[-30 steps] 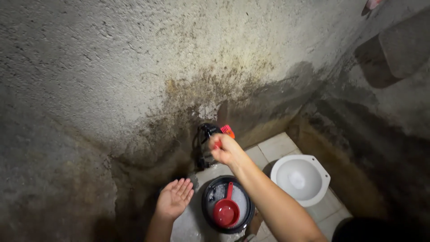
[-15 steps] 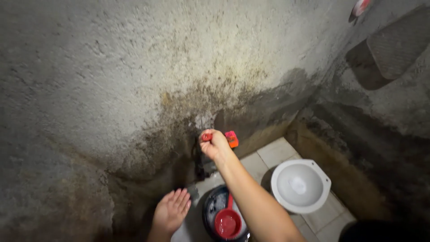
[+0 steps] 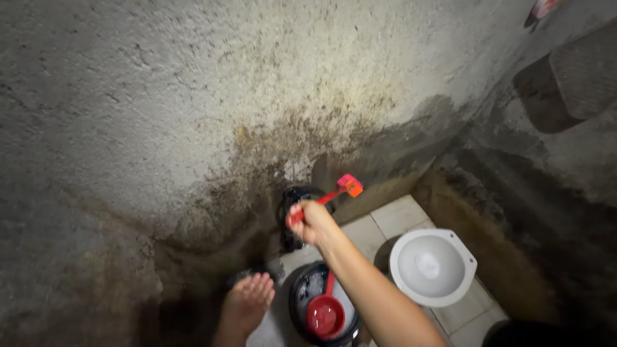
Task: The person scrubs a stained concrete wall with a long-handled brush, applies cleaning agents from bottles, and rinses the area with water from a tap using a red scoop. The person also handles a white basin and a black bucket during the process.
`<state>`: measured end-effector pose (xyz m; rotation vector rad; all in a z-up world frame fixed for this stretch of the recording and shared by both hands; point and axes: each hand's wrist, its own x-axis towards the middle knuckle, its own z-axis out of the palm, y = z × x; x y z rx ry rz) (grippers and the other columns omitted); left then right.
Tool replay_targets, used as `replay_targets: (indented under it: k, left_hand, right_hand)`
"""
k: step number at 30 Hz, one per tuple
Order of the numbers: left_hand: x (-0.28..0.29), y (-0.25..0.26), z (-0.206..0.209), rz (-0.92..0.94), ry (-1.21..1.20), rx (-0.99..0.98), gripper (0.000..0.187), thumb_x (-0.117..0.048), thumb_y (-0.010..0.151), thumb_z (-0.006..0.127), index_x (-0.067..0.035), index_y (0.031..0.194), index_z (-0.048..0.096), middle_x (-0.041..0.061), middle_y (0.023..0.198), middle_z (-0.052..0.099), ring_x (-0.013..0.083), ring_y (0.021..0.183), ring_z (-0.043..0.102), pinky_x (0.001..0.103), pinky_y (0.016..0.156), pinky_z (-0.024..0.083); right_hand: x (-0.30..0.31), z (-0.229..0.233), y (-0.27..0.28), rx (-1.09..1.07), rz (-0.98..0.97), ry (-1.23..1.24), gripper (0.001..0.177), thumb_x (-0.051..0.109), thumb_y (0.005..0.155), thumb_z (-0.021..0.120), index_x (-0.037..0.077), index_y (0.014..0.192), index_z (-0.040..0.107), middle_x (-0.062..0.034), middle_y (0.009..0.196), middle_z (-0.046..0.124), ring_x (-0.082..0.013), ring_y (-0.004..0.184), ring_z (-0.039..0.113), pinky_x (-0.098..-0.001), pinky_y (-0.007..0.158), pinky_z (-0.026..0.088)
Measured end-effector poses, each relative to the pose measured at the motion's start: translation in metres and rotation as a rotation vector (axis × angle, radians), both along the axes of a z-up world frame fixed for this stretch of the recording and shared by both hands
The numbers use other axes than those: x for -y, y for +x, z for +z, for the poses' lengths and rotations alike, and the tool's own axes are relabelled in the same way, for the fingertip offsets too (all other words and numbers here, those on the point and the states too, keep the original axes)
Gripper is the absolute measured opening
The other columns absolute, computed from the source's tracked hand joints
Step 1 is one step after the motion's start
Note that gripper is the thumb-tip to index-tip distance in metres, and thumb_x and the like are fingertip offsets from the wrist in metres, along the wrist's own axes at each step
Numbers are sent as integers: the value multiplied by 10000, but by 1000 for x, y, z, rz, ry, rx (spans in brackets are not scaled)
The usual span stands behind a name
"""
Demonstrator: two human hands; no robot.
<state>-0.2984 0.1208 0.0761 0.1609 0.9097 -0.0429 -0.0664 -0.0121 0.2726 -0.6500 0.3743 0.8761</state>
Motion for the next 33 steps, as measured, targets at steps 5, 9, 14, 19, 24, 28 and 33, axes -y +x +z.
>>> replay_targets:
  k: [5,9,14,19,24,28,33]
  left_hand:
    - [30,0,-41,-169,-188,428,340,-310,1022,494,-71,1245,588,82,1367,619,283,1326,532,471,1148,362]
    - [39,46,-27,-104,-72,134,343,-298,1010,499,-64,1246,585,96,1387,614,304,1316,542,481,1141,363]
    - [39,17,15,-91,26,40,404,-287,980,504,-44,1292,588,102,1430,616,287,1325,546,464,1133,392]
    - [22,-6,16,-22,28,4,424,-274,968,535,-46,1324,568,110,1427,615,293,1352,548,465,1129,404]
    - [2,-28,-5,75,30,-80,416,-273,976,542,-46,1323,572,110,1422,615,297,1334,562,466,1131,410]
    - [1,-42,-9,140,21,-65,395,-262,981,538,-41,1305,581,117,1414,620,298,1318,570,462,1127,416]
    - [12,-58,-3,205,34,-25,335,-261,967,551,-68,1238,592,93,1378,639,279,1305,584,457,1119,423]
  right_hand:
    - [50,-17,-83,52,239,-153,273,120,948,484,79,679,496,-73,595,540,-218,470,531,-343,458,503]
    - [65,26,-42,32,207,72,265,39,960,494,101,703,510,-32,589,522,-158,474,520,-291,418,455]
    - [90,19,-99,249,207,-109,372,74,927,518,52,566,429,-72,551,505,-215,461,491,-352,397,382]
    - [201,-23,-166,169,308,-439,319,331,979,639,136,736,573,13,494,408,-135,344,320,-310,311,267]
    - [322,-89,-168,692,239,-1463,284,302,901,707,91,1090,705,-52,764,635,-147,640,548,-302,580,426]
    - [378,-112,-180,1142,120,-1449,334,230,856,753,107,1166,726,-89,905,715,-173,836,670,-311,757,500]
    - [364,-37,-115,1368,565,-1299,513,257,848,768,228,1338,619,-102,884,776,-208,799,733,-344,761,596]
